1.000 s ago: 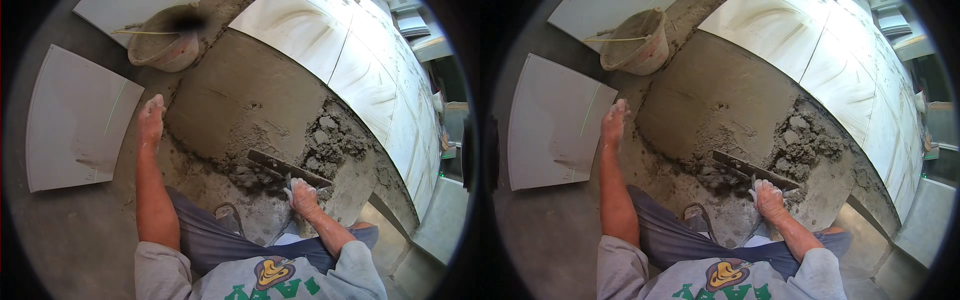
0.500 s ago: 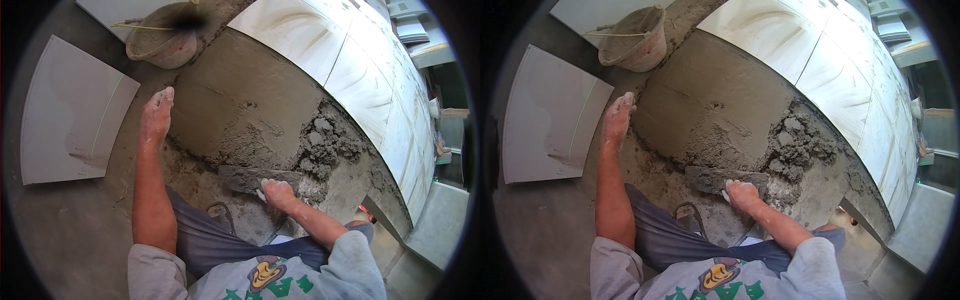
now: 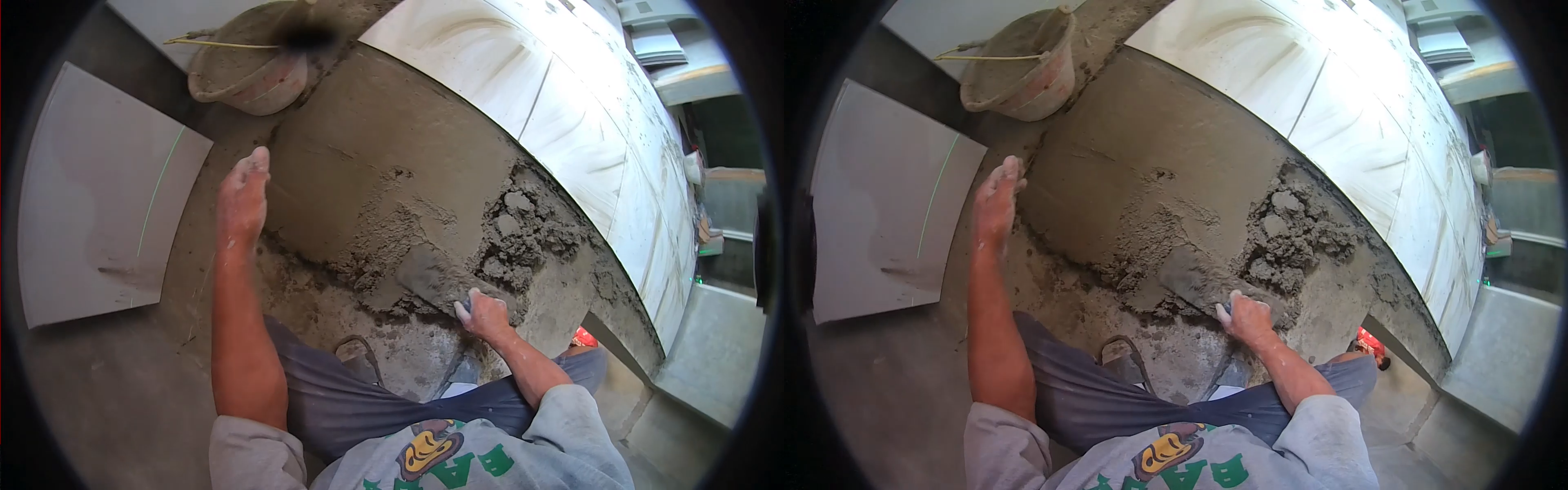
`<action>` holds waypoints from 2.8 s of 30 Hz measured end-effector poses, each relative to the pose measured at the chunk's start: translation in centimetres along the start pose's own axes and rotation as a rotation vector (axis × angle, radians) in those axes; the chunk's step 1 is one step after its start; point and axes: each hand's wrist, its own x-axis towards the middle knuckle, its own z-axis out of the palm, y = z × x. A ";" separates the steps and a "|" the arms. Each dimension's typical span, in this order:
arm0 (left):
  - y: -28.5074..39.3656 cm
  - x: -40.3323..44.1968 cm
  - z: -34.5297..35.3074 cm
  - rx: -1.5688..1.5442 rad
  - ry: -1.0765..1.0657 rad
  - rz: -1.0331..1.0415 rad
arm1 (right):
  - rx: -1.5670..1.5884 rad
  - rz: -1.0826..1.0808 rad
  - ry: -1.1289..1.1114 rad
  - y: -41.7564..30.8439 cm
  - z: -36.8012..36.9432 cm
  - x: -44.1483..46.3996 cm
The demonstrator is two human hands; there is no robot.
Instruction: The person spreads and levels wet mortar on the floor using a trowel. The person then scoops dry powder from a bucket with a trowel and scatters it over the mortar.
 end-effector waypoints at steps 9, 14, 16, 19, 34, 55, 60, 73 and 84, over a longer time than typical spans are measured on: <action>1.8 -2.0 0.9 -0.036 -0.080 0.041 | 1.327 0.761 0.155 -3.6 2.4 2.6; 1.2 -2.0 0.7 -0.049 -0.106 0.032 | 1.098 0.673 -0.023 -8.0 -0.2 4.6; 0.8 -1.3 0.7 -0.036 -0.156 0.065 | 0.831 0.457 0.052 -10.0 2.6 6.7; 1.1 -0.9 1.2 -0.066 -0.102 0.030 | 0.740 0.428 -0.030 -11.4 2.1 8.5; 2.6 1.0 7.9 0.192 -0.286 0.184 | 1.705 0.736 0.169 -2.6 -4.0 3.8; 5.3 -1.8 17.6 0.416 -0.403 0.250 | 1.717 0.866 0.397 3.4 4.5 0.8; 5.1 -2.4 15.6 0.361 -0.399 0.269 | 1.697 0.924 0.422 4.2 4.8 -1.1; 5.3 -2.3 15.4 0.360 -0.400 0.242 | 1.696 0.839 0.314 8.2 -5.0 12.4; 4.4 -1.0 12.7 0.323 -0.378 0.131 | 1.645 1.074 0.525 12.9 -1.7 4.4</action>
